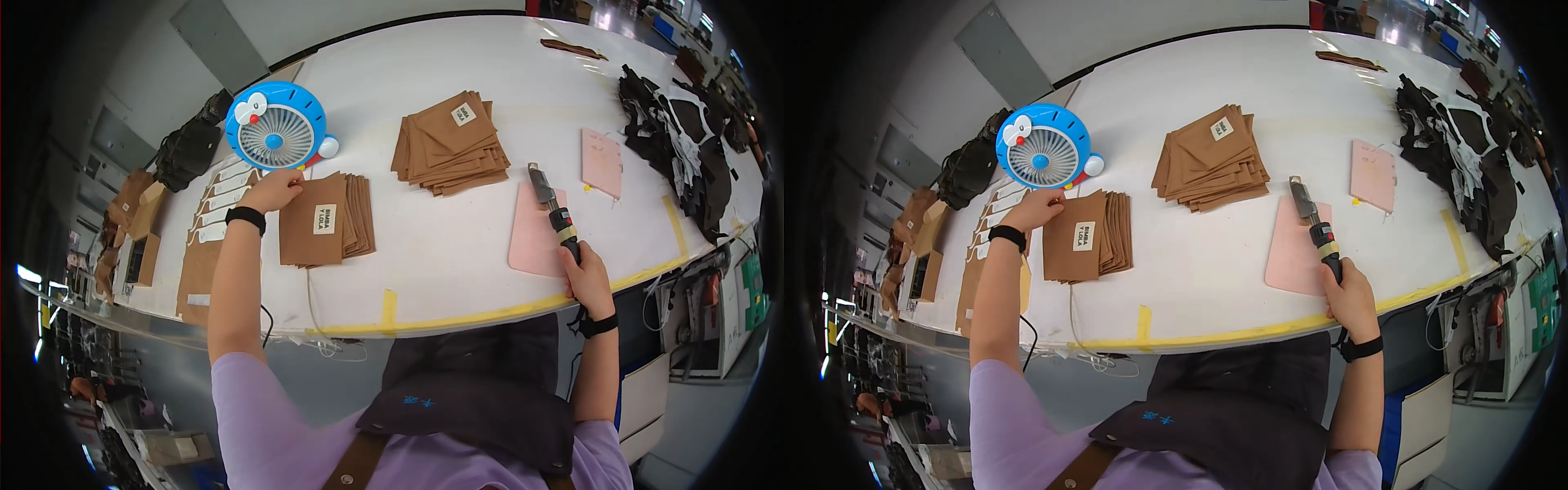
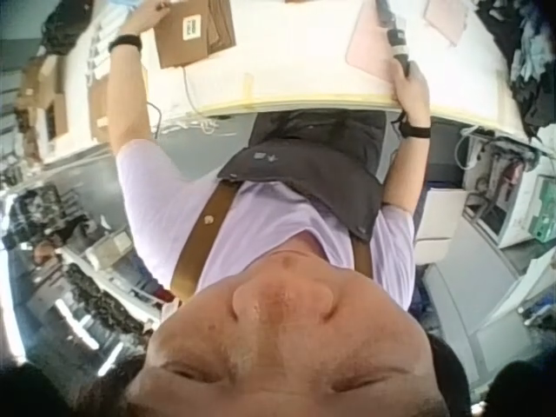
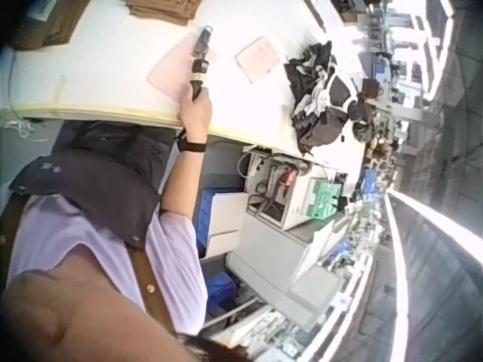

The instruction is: Use a heated edge-ironing tool to finish the edges of small leather pieces.

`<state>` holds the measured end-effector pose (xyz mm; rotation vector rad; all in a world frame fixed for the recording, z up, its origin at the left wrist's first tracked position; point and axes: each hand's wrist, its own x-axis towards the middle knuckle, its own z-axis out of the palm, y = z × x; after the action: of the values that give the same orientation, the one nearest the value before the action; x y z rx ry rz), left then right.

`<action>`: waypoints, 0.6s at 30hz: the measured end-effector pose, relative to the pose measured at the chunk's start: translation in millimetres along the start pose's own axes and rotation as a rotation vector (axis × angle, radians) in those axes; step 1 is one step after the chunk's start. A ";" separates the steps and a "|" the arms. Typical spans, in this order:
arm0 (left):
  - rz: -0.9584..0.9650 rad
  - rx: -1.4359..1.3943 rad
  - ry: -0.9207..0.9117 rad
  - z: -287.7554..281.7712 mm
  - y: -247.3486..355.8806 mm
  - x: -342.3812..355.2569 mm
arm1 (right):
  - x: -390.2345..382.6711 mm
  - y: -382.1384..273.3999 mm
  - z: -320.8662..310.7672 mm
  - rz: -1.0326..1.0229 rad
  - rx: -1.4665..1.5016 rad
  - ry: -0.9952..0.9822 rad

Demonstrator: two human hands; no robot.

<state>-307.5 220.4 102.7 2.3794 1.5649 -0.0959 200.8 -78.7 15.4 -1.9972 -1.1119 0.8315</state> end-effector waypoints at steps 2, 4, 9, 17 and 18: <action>-0.037 -0.006 0.059 20.4 -21.7 16.6 | -0.3 1.1 0.1 -0.012 -0.006 0.001; -0.102 0.017 0.061 27.9 -14.9 31.3 | -1.2 3.4 -0.5 -0.015 -0.016 0.010; -0.126 0.540 0.392 46.1 54.9 47.8 | -1.6 1.8 -1.5 -0.014 -0.047 0.037; 0.526 -0.284 0.350 71.8 232.8 93.9 | -4.6 1.8 -0.7 -0.012 -0.064 0.048; 0.493 -0.302 0.359 75.7 240.2 99.7 | -4.7 2.8 0.1 -0.016 -0.055 0.040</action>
<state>-41.0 199.7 58.2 2.5383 0.9734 0.6526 200.0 -83.9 14.0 -2.0383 -1.1377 0.7573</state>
